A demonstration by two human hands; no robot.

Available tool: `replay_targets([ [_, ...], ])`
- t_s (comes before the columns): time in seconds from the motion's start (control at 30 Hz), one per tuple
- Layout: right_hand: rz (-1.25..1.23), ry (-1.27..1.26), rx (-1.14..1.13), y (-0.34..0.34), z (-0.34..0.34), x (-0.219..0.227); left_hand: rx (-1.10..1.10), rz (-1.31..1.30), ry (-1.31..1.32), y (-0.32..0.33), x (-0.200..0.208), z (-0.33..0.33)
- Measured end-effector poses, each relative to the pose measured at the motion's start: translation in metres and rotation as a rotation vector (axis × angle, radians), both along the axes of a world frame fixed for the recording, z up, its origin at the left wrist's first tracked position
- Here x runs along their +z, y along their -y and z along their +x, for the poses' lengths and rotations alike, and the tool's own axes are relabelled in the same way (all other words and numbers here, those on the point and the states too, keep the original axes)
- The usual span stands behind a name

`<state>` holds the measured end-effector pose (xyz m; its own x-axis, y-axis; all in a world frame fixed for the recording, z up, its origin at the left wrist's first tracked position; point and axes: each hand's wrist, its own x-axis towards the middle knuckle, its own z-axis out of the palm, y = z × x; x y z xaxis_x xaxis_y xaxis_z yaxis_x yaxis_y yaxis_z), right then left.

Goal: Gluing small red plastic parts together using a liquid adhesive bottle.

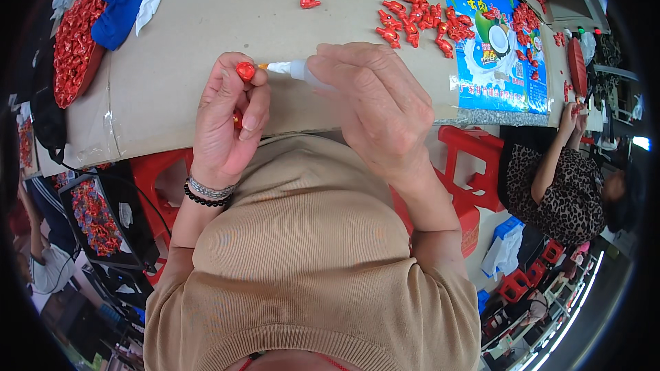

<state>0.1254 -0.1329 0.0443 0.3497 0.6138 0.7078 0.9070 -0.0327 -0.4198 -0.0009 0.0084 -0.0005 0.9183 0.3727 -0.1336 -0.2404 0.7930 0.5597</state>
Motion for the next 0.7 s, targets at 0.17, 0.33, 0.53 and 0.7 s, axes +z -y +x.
replay_targets([
  [0.17, 0.001, 0.013, 0.009, -0.0004, 0.0009, 0.0001, 0.030, 0.010, 0.019, -0.0004, -0.0010, -0.0001],
  [0.33, -0.001, 0.022, 0.006, 0.0009, 0.0007, 0.0011, 0.069, 0.022, 0.010, -0.0004, -0.0003, 0.0003],
  [0.53, 0.002, 0.027, 0.007, 0.0006, 0.0001, 0.0019, 0.100, 0.069, 0.024, 0.0004, -0.0008, 0.0005],
  [0.7, 0.002, 0.041, -0.002, 0.0008, -0.0013, 0.0030, 0.126, 0.092, 0.019, 0.0002, -0.0005, 0.0006],
])
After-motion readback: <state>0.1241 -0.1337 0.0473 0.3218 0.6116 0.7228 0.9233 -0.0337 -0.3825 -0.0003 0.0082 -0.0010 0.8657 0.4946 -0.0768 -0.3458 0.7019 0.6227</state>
